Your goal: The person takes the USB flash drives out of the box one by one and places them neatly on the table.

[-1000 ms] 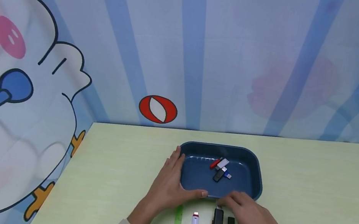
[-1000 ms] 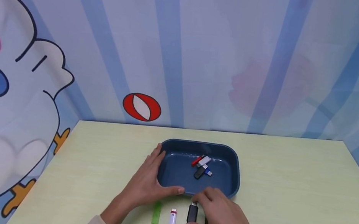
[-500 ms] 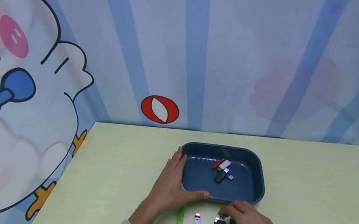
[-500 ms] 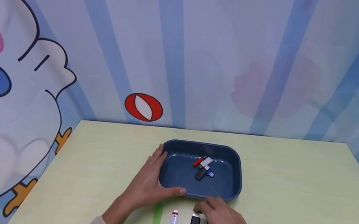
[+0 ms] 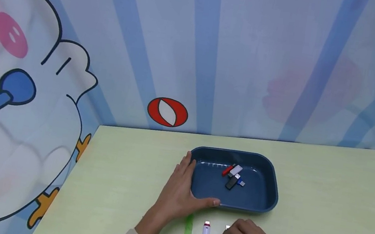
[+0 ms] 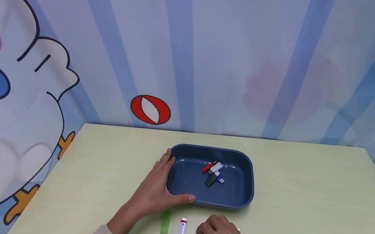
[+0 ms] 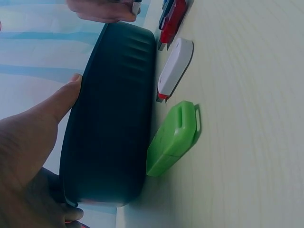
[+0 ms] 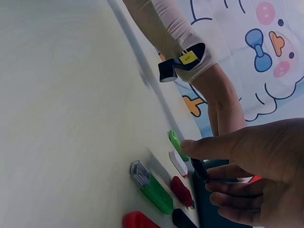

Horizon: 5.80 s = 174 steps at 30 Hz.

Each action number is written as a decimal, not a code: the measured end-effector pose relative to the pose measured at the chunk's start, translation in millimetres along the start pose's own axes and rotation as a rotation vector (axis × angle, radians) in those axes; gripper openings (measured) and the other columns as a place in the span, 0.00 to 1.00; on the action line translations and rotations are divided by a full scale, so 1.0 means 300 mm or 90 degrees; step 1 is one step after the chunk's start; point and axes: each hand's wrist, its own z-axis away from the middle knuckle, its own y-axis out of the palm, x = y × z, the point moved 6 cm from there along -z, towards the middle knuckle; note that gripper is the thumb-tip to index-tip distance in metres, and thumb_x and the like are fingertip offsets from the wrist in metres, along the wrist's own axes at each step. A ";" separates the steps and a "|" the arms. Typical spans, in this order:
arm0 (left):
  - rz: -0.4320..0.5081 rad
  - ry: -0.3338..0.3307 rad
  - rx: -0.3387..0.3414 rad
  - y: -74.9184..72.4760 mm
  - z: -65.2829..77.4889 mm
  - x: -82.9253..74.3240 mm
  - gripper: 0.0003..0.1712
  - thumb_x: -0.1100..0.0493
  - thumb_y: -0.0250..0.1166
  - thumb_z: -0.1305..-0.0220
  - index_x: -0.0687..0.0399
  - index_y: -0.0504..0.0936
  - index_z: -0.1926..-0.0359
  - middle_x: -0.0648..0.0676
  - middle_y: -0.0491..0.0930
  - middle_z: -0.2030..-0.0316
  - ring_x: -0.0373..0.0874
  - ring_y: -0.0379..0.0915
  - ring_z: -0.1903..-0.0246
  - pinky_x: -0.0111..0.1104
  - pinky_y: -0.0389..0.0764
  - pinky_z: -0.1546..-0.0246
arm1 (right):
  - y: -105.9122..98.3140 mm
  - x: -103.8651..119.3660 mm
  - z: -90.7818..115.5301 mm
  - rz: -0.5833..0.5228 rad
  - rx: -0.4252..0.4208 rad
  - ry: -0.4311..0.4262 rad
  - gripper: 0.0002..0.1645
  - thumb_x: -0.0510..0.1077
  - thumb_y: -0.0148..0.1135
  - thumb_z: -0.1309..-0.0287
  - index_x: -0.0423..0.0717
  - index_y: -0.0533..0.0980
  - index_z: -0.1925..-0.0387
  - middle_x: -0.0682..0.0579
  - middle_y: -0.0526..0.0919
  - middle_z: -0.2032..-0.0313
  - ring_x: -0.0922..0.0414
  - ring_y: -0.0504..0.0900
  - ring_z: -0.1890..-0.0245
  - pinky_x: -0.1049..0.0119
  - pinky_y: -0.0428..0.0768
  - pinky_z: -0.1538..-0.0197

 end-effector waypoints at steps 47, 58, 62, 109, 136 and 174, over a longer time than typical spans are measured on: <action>0.005 -0.003 0.003 -0.001 -0.003 0.001 0.72 0.13 0.53 0.63 0.57 0.53 0.27 0.52 0.37 0.26 0.44 0.32 0.30 0.41 0.43 0.33 | 0.137 0.004 0.015 0.092 0.075 0.014 0.31 0.75 0.52 0.49 0.56 0.78 0.63 0.63 0.70 0.69 0.64 0.64 0.71 0.69 0.71 0.68; 0.006 -0.006 0.004 0.005 0.001 0.001 0.71 0.14 0.53 0.63 0.57 0.54 0.28 0.52 0.37 0.26 0.44 0.32 0.30 0.41 0.44 0.33 | 0.149 0.009 0.017 0.096 0.079 0.015 0.30 0.75 0.50 0.47 0.57 0.78 0.63 0.63 0.72 0.68 0.63 0.67 0.69 0.65 0.74 0.64; 0.006 -0.008 0.003 0.003 0.000 0.001 0.71 0.14 0.54 0.63 0.57 0.54 0.28 0.52 0.37 0.26 0.44 0.32 0.30 0.41 0.43 0.33 | 0.149 0.012 0.016 0.107 0.081 0.017 0.31 0.76 0.49 0.47 0.57 0.79 0.62 0.62 0.72 0.67 0.63 0.67 0.68 0.65 0.75 0.63; -0.002 -0.004 -0.003 0.000 -0.002 -0.003 0.71 0.14 0.53 0.63 0.57 0.54 0.28 0.52 0.38 0.26 0.44 0.32 0.30 0.41 0.44 0.33 | 0.000 0.052 0.014 -0.007 0.024 0.000 0.31 0.77 0.54 0.52 0.59 0.77 0.60 0.66 0.74 0.63 0.65 0.68 0.64 0.63 0.76 0.57; 0.000 0.009 -0.001 -0.007 -0.004 -0.005 0.72 0.13 0.52 0.62 0.59 0.53 0.28 0.54 0.39 0.26 0.44 0.33 0.30 0.42 0.44 0.33 | -0.273 -0.001 0.000 0.171 -0.319 0.088 0.15 0.57 0.64 0.46 0.58 0.76 0.58 0.62 0.75 0.62 0.63 0.72 0.59 0.64 0.78 0.58; -0.005 0.002 0.002 -0.002 -0.001 0.001 0.72 0.13 0.52 0.63 0.58 0.53 0.28 0.53 0.38 0.26 0.44 0.34 0.30 0.42 0.44 0.33 | -0.359 -0.144 -0.131 0.151 -0.365 0.079 0.16 0.52 0.61 0.42 0.47 0.77 0.57 0.51 0.78 0.60 0.56 0.76 0.64 0.57 0.79 0.63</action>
